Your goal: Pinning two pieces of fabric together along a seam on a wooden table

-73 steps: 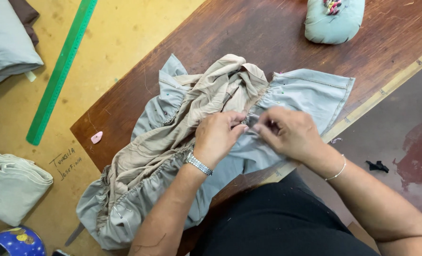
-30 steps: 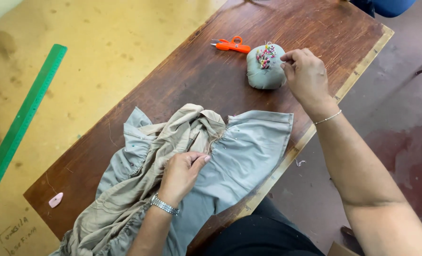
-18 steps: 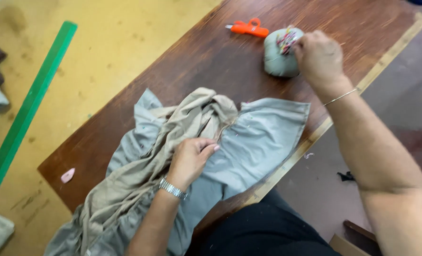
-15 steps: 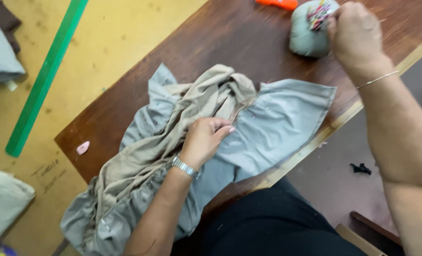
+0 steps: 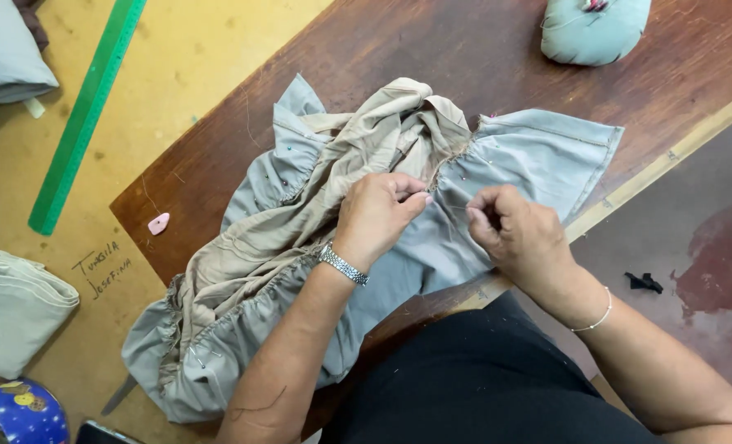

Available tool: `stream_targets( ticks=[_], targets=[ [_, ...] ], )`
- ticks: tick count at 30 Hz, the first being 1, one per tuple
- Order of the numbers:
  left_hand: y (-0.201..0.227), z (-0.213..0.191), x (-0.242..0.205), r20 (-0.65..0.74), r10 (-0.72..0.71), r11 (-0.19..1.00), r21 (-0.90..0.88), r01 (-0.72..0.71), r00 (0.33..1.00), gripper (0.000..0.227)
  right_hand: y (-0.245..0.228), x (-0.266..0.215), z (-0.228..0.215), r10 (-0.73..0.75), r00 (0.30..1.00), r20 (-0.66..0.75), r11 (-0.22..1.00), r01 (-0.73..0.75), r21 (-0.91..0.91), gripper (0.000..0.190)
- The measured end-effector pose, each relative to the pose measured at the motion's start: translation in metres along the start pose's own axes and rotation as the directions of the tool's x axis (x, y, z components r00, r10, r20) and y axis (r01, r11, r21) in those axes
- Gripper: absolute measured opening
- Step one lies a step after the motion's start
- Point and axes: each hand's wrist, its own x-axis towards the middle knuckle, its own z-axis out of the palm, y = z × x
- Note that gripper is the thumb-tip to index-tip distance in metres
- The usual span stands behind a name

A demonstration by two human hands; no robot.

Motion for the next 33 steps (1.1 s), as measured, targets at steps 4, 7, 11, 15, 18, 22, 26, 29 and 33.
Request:
stream_targets(
  ticks=[4, 7, 11, 15, 18, 22, 26, 29, 33],
  targets=[
    [0.005, 0.003, -0.001, -0.004, 0.007, 1.000, -0.031, -0.007, 1.000, 0.025, -0.005, -0.001, 0.012, -0.072, 0.994, -0.088, 0.997, 0.073, 0.001, 0.016],
    [0.004, 0.004, -0.002, -0.016, 0.011, 0.999, -0.048, -0.012, 1.000, 0.024, -0.006, 0.000, 0.021, -0.163, 0.979, -0.126, 0.982, 0.148, -0.117, 0.017],
    [0.004, 0.004, -0.007, -0.027, 0.046, 0.997, -0.065, -0.048, 0.999, 0.022, -0.017, -0.001, 0.024, -0.208, 0.971, -0.116, 0.969, 0.188, -0.157, 0.014],
    [0.006, 0.006, -0.009, -0.033, 0.084, 0.993, -0.077, -0.087, 0.996, 0.018, -0.017, -0.002, 0.027, -0.212, 0.969, -0.129, 0.970, 0.193, -0.146, 0.011],
    [0.000, 0.007, -0.004, -0.041, 0.138, 0.982, -0.126, -0.142, 0.990, 0.019, -0.014, -0.009, 0.024, -0.188, 0.972, -0.140, 0.974, 0.166, -0.155, 0.013],
    [-0.023, 0.021, 0.017, -0.001, 0.173, 0.938, -0.304, -0.165, 0.985, 0.019, -0.022, -0.012, 0.019, -0.107, 0.987, -0.120, 0.993, 0.102, -0.053, 0.013],
    [-0.027, 0.022, 0.020, 0.045, 0.201, 0.852, -0.501, -0.152, 0.978, 0.023, -0.033, -0.011, 0.013, 0.071, 0.995, 0.066, 0.983, -0.082, 0.165, 0.009],
    [-0.032, 0.024, 0.022, 0.059, 0.206, 0.833, -0.534, -0.143, 0.977, 0.024, -0.035, -0.012, 0.016, 0.148, 0.976, 0.158, 0.946, -0.186, 0.267, 0.009],
    [-0.030, 0.026, 0.018, 0.078, 0.227, 0.807, -0.572, -0.143, 0.971, 0.025, -0.038, -0.011, 0.016, 0.181, 0.961, 0.207, 0.909, -0.244, 0.337, 0.008]
  ],
)
